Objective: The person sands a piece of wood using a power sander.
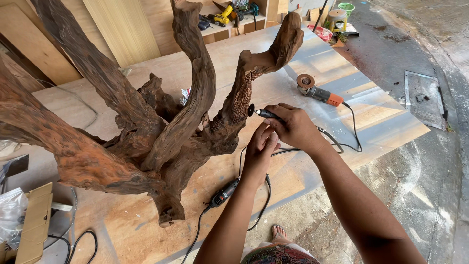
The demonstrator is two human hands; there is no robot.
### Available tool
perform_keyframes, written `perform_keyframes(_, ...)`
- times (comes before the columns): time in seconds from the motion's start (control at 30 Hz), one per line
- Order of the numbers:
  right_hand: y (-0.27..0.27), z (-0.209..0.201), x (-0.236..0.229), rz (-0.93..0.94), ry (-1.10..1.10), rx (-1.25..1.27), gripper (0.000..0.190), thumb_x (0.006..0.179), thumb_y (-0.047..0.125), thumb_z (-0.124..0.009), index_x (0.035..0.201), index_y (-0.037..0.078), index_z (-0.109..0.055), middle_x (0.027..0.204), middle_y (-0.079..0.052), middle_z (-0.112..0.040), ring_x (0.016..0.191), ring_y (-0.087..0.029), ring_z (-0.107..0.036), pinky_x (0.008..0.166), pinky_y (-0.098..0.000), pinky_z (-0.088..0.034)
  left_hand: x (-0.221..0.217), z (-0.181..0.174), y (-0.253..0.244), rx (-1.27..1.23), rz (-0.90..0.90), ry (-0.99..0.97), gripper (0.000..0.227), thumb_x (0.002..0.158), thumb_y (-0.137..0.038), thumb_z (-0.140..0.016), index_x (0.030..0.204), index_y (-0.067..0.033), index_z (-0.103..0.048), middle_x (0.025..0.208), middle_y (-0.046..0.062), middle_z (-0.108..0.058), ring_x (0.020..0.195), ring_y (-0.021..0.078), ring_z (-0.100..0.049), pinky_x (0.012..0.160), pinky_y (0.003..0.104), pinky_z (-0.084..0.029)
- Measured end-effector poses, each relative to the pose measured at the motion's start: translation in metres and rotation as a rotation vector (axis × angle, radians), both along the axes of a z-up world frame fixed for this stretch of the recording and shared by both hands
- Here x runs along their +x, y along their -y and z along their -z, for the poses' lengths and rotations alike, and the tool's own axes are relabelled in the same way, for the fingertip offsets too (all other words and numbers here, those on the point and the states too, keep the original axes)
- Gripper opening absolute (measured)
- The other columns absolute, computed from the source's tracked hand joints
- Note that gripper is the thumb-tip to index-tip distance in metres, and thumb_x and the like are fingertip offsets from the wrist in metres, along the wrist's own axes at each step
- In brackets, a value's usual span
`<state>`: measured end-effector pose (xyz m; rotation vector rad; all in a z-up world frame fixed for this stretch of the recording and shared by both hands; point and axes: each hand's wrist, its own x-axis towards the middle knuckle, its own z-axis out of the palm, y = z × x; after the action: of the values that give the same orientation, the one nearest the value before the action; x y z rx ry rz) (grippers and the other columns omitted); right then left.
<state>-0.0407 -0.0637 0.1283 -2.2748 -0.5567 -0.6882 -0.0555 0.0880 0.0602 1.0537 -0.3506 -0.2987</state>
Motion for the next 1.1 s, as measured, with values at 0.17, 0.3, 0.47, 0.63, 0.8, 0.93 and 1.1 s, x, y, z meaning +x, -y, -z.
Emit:
perform_keyframes(0.17, 0.014, 0.004, 0.011, -0.036, -0.023, -0.052, 0.026, 0.105, 0.014, -0.069, 0.130, 0.006, -0.074, 0.085, -0.020, -0.068, 0.080, -0.047, -0.073, 0.073, -0.0496, -0.058, 0.027, 0.019, 0.046, -0.315, -0.016, -0.127, 0.041, 0.113, -0.027, -0.067, 0.147, -0.0069, -0.057, 0.139, 0.010, -0.067, 0.132, 0.0269, -0.066, 0.116, 0.054, -0.053)
perform_keyframes(0.3, 0.015, -0.009, 0.013, -0.017, -0.004, -0.107, 0.027, 0.103, 0.016, -0.071, 0.129, 0.010, -0.075, 0.086, -0.019, -0.068, 0.081, -0.047, -0.073, 0.071, -0.0496, -0.058, 0.034, 0.015, 0.061, -0.432, -0.067, -0.208, 0.021, 0.113, -0.026, -0.070, 0.129, -0.0121, -0.071, 0.123, 0.005, -0.076, 0.120, 0.0203, -0.072, 0.108, 0.050, -0.060)
perform_keyframes(0.47, 0.021, -0.019, 0.018, -0.014, 0.023, -0.186, 0.026, 0.103, 0.016, -0.070, 0.128, 0.011, -0.076, 0.085, -0.017, -0.068, 0.078, -0.046, -0.073, 0.069, -0.0498, -0.058, 0.034, 0.003, 0.072, -0.462, -0.113, -0.208, 0.025, 0.112, -0.026, -0.073, 0.133, -0.0124, -0.075, 0.125, 0.006, -0.078, 0.117, 0.0182, -0.073, 0.107, 0.051, -0.060)
perform_keyframes(0.63, 0.023, -0.028, 0.021, -0.016, 0.062, -0.223, 0.023, 0.105, 0.018, -0.072, 0.126, 0.011, -0.076, 0.085, -0.015, -0.069, 0.078, -0.045, -0.074, 0.070, -0.0497, -0.059, 0.040, 0.009, 0.079, -0.422, -0.157, -0.156, 0.023, 0.113, -0.027, -0.073, 0.127, -0.0084, -0.076, 0.115, 0.005, -0.075, 0.110, 0.0157, -0.070, 0.105, 0.052, -0.061)
perform_keyframes(0.8, 0.023, -0.029, 0.023, -0.023, 0.077, -0.237, 0.022, 0.106, 0.018, -0.072, 0.125, 0.010, -0.076, 0.086, -0.017, -0.071, 0.081, -0.048, -0.074, 0.070, -0.0518, -0.059, 0.035, -0.008, 0.073, -0.410, -0.184, -0.131, 0.016, 0.113, -0.024, -0.072, 0.121, -0.0112, -0.076, 0.111, 0.001, -0.073, 0.108, 0.0135, -0.071, 0.102, 0.049, -0.063)
perform_keyframes(0.93, 0.024, -0.027, 0.025, -0.023, 0.077, -0.242, 0.022, 0.106, 0.018, -0.072, 0.126, 0.011, -0.076, 0.088, -0.017, -0.071, 0.083, -0.048, -0.074, 0.071, -0.0528, -0.059, 0.034, -0.011, 0.071, -0.410, -0.191, -0.135, 0.015, 0.113, -0.025, -0.072, 0.120, -0.0114, -0.076, 0.108, 0.001, -0.073, 0.105, 0.0127, -0.071, 0.100, 0.048, -0.064)
perform_keyframes(1.1, 0.023, -0.028, 0.026, -0.029, 0.058, -0.235, 0.024, 0.103, 0.012, -0.069, 0.127, 0.011, -0.076, 0.090, -0.018, -0.072, 0.085, -0.048, -0.075, 0.073, -0.0530, -0.059, 0.044, 0.007, 0.078, -0.416, -0.177, -0.120, 0.015, 0.114, -0.024, -0.071, 0.120, -0.0122, -0.076, 0.107, 0.001, -0.074, 0.105, 0.0139, -0.074, 0.099, 0.046, -0.065)
